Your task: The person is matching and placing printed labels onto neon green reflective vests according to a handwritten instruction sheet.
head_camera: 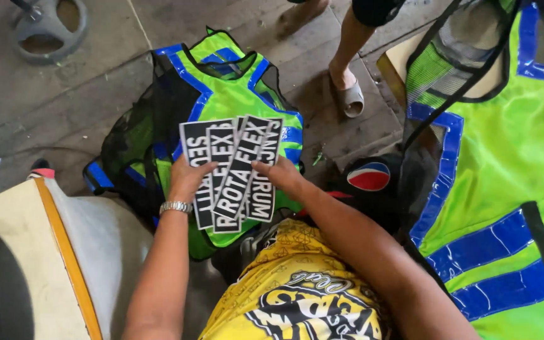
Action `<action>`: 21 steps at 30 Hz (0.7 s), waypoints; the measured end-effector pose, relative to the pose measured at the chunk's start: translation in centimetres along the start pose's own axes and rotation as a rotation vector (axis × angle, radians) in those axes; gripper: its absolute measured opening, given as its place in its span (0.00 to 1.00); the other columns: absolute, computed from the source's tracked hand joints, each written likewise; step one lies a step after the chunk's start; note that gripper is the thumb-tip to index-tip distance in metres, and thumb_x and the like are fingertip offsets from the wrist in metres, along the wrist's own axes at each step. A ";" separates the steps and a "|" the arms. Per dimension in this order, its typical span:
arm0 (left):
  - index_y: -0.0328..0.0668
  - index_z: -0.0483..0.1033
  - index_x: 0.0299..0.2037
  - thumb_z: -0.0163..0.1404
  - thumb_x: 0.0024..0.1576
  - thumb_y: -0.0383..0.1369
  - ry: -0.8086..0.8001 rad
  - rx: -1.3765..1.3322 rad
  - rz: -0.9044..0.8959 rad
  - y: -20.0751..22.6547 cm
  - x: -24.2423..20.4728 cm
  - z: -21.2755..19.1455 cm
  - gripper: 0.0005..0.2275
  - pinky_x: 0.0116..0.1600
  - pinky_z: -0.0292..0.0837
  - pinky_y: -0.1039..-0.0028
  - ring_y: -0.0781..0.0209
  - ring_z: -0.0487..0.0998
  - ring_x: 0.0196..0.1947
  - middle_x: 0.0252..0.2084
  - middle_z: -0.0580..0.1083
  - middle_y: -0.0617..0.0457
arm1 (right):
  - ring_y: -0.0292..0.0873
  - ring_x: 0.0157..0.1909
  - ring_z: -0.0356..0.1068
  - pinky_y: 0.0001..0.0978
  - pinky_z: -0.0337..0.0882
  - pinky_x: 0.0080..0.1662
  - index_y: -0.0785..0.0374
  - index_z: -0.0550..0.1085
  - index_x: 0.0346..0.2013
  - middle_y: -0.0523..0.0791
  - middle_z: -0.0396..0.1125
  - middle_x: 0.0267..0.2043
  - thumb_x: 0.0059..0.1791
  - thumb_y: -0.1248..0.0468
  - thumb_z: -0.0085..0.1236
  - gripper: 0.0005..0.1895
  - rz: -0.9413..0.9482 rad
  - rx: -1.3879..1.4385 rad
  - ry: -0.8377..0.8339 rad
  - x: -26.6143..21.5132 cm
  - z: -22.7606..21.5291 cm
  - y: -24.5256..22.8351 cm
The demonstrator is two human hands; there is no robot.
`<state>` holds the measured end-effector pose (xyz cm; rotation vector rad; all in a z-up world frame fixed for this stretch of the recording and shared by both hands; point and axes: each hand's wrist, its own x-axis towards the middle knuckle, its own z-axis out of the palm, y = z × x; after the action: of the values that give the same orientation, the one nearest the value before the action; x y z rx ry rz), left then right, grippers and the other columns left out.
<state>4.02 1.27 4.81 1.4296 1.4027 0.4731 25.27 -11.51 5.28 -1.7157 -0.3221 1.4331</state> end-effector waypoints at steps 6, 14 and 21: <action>0.34 0.80 0.45 0.71 0.40 0.29 -0.183 -0.141 -0.013 0.7 -2.8 4.1 0.21 0.46 0.77 0.62 0.54 0.80 0.41 0.39 0.80 0.42 | 0.53 0.43 0.78 0.50 0.79 0.45 0.69 0.78 0.46 0.54 0.76 0.39 0.42 0.66 0.72 0.20 0.032 0.052 0.026 -1.8 -0.3 -0.9; 0.36 0.79 0.44 0.69 0.44 0.30 -0.157 -0.071 0.087 -2.0 -1.3 5.2 0.19 0.47 0.77 0.60 0.48 0.82 0.43 0.39 0.81 0.42 | 0.52 0.36 0.77 0.51 0.78 0.40 0.75 0.77 0.41 0.56 0.74 0.34 0.40 0.72 0.72 0.18 -0.032 0.250 0.037 -4.2 -0.6 -2.6; 0.38 0.79 0.42 0.70 0.44 0.37 -0.155 0.004 0.177 2.8 -4.1 5.7 0.19 0.45 0.77 0.59 0.50 0.82 0.41 0.37 0.80 0.44 | 0.48 0.35 0.78 0.45 0.79 0.39 0.71 0.80 0.37 0.55 0.75 0.31 0.37 0.71 0.75 0.16 -0.132 0.198 0.056 -5.8 -2.2 -3.3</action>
<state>9.22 -4.00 6.44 1.5675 1.1597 0.4611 26.46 -14.31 11.58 -1.5425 -0.2495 1.2749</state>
